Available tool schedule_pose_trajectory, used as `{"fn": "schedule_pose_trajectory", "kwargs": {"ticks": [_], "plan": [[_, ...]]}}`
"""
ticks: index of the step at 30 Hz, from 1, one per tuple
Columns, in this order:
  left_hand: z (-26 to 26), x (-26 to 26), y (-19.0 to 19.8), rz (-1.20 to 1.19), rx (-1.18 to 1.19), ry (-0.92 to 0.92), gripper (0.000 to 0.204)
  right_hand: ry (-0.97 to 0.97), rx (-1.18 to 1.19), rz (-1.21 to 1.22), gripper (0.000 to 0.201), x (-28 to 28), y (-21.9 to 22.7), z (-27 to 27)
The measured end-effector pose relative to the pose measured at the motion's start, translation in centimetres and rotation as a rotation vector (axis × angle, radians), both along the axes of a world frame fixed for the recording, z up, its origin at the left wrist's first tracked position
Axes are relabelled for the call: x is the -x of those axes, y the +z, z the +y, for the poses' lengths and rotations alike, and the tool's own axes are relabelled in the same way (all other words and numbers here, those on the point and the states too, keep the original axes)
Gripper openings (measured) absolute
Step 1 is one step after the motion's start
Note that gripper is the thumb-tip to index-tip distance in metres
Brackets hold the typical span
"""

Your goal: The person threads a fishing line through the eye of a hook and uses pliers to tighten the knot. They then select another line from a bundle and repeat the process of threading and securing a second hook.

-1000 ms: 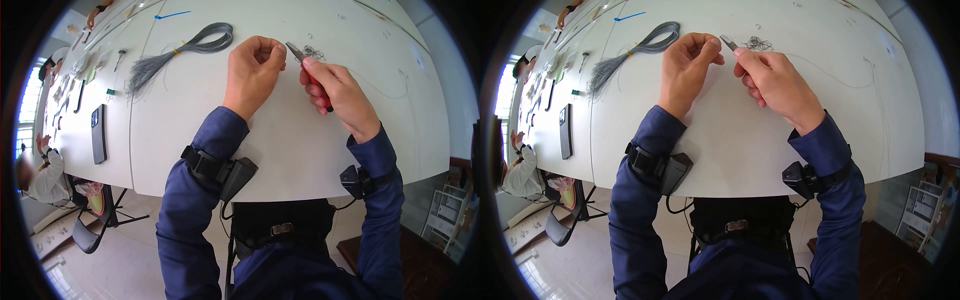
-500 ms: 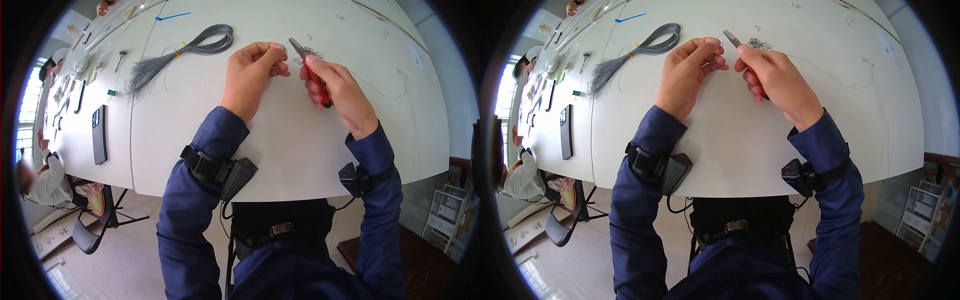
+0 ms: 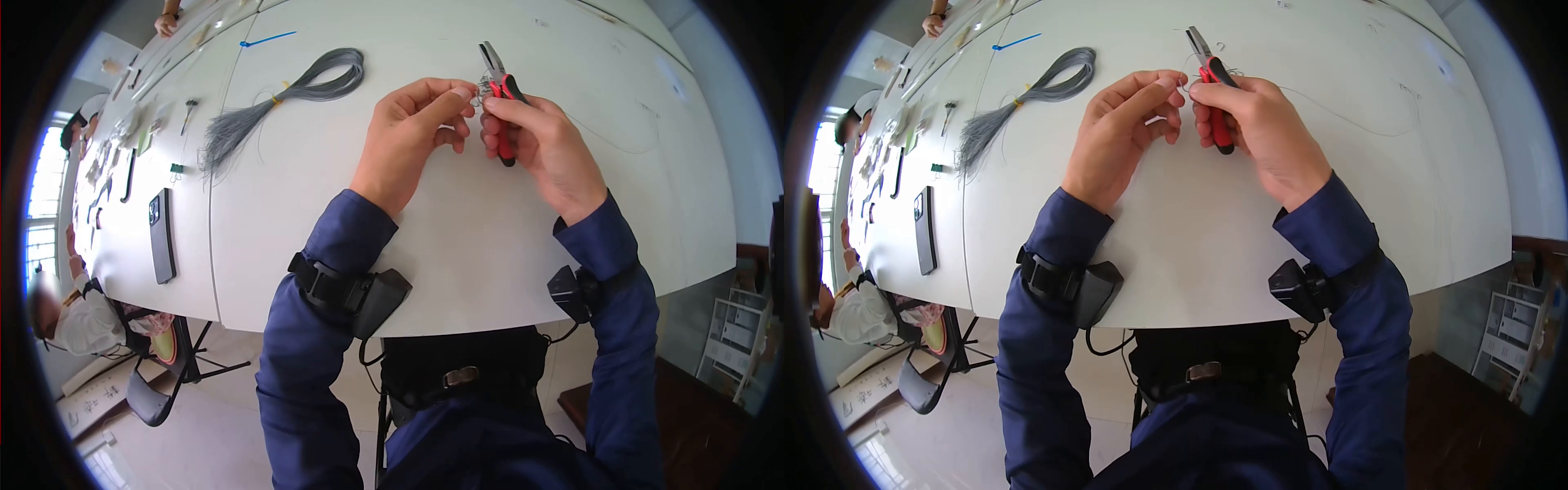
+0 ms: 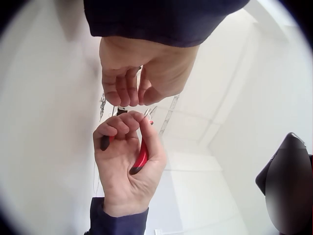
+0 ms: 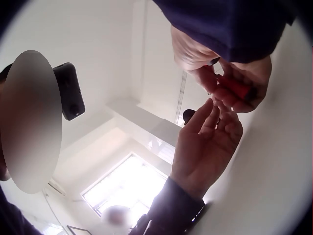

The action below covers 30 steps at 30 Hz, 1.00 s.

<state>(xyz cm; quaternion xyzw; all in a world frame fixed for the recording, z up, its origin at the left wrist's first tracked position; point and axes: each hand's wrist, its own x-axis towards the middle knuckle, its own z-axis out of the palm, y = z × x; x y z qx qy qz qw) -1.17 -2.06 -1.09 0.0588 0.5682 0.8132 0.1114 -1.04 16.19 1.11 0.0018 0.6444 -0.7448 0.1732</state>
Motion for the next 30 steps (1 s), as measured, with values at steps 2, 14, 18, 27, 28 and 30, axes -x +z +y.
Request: {"fn": "schedule_pose_trajectory", "kwargs": {"ticks": [2, 14, 18, 27, 28, 30], "plan": [[0.4, -0.1, 0.4, 0.127, 0.169, 0.108, 0.024, 0.001, 0.015, -0.023, 0.023, 0.0, 0.1, 0.5], [-0.7, 0.6, 0.4, 0.997, 0.718, 0.219, 0.021, 0.152, 0.135, -0.227, 0.019, 0.1, 1.1, 1.6], [-0.6, 0.6, 0.4, 1.006, 0.715, 0.203, 0.019, 0.193, 0.161, -0.24, 0.019, 0.4, 0.9, 1.9], [-0.7, 0.4, 0.5, 1.031, 0.723, 0.182, 0.016, 0.27, 0.203, -0.288, 0.024, 0.6, 0.6, 2.5], [-0.7, 0.5, 0.5, 1.032, 0.72, 0.182, 0.015, 0.272, 0.198, -0.292, 0.026, 0.7, 0.7, 2.4], [-0.7, 0.7, 0.2, 0.992, 0.749, 0.247, 0.012, 0.183, 0.045, -0.255, 0.032, 0.2, 1.7, 2.4]]}}
